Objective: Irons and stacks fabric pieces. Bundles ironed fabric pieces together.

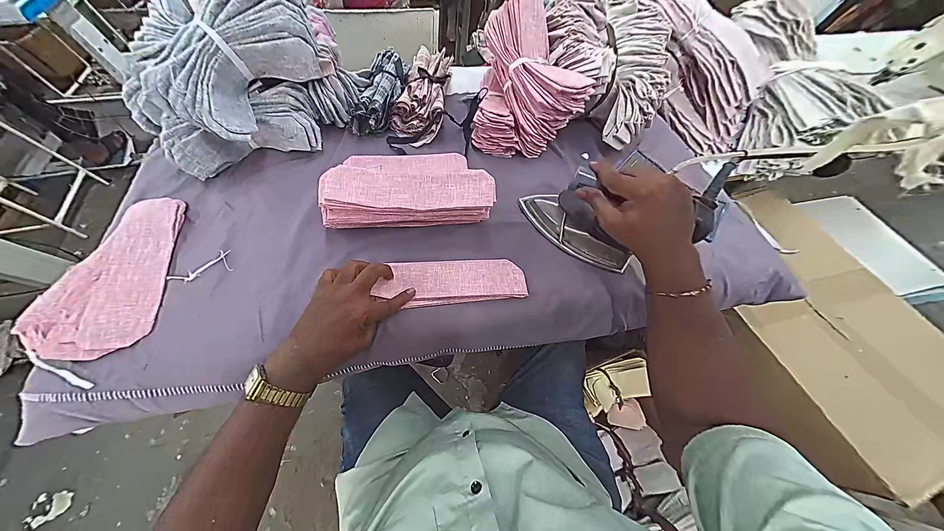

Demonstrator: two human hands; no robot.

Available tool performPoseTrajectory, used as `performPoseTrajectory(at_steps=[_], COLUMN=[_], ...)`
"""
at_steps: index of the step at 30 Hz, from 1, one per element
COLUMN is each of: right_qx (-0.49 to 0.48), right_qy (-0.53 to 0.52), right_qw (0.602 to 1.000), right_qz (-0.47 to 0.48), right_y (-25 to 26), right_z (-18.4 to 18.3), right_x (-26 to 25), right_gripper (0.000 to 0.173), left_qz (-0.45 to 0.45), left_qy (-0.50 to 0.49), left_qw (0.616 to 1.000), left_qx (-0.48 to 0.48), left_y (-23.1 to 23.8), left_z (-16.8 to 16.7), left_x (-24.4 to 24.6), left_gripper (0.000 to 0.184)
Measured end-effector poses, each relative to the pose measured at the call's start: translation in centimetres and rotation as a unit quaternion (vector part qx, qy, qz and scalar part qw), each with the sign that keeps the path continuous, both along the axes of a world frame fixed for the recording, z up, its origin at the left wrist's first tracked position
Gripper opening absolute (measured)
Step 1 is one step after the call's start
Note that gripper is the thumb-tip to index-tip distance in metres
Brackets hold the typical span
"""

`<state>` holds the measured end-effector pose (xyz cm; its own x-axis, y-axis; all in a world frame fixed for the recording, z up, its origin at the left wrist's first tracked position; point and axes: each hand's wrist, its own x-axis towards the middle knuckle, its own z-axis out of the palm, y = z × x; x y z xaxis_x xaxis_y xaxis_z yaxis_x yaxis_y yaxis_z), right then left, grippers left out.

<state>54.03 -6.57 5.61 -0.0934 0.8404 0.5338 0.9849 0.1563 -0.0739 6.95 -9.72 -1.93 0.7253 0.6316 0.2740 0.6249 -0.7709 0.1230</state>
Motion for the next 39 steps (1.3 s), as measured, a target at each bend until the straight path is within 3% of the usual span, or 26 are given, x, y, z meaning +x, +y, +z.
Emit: performPoseTrajectory(at_steps=[3, 7, 12, 17, 24, 28, 33, 35, 39], right_qx=[0.04, 0.078, -0.003, -0.025, -0.05, -0.042, -0.086, -0.096, -0.103], right_qy=[0.076, 0.185, 0.053, 0.086, 0.081, 0.053, 0.035, 0.039, 0.038], right_qw=[0.989, 0.945, 0.977, 0.974, 0.981, 0.978, 0.961, 0.953, 0.95], right_qz=[0.118, 0.259, 0.207, 0.209, 0.17, 0.198, 0.26, 0.286, 0.293], right_y=[-3.1, -6.5, -6.0, -3.6, -2.6, -2.4, -2.6, -3.2, -4.7], right_z=[0.8, 0.2, 0.5, 0.5, 0.3, 0.0, 0.7, 1.2, 1.9], right_x=[-1.7, -5.3, -10.8, -14.3, -22.3, -26.8, -26.2, -24.6, -19.1], right_gripper=[0.038, 0.035, 0.037, 0.034, 0.035, 0.041, 0.042, 0.037, 0.038], left_qz=[-0.001, 0.005, 0.017, 0.061, 0.155, 0.152, 0.176, 0.196, 0.236], left_qy=[-0.002, -0.007, -0.02, -0.078, -0.234, -0.314, -0.429, -0.397, -0.251], left_qw=[1.0, 1.0, 0.999, 0.995, 0.96, 0.937, 0.884, 0.893, 0.936], left_qx=[-0.006, -0.011, -0.02, -0.029, -0.015, -0.024, -0.066, -0.082, -0.077], left_y=[0.1, 0.1, 0.0, -0.4, -0.6, -0.4, -0.1, 0.2, 0.8], left_z=[-0.1, -0.5, -0.6, -1.2, -1.5, -1.1, -1.2, -1.3, -1.4], left_x=[-0.1, -0.2, -0.1, -0.4, -0.9, -1.6, -3.1, -3.1, -2.6], left_gripper=[0.054, 0.054, 0.053, 0.048, 0.018, 0.028, 0.02, 0.024, 0.058])
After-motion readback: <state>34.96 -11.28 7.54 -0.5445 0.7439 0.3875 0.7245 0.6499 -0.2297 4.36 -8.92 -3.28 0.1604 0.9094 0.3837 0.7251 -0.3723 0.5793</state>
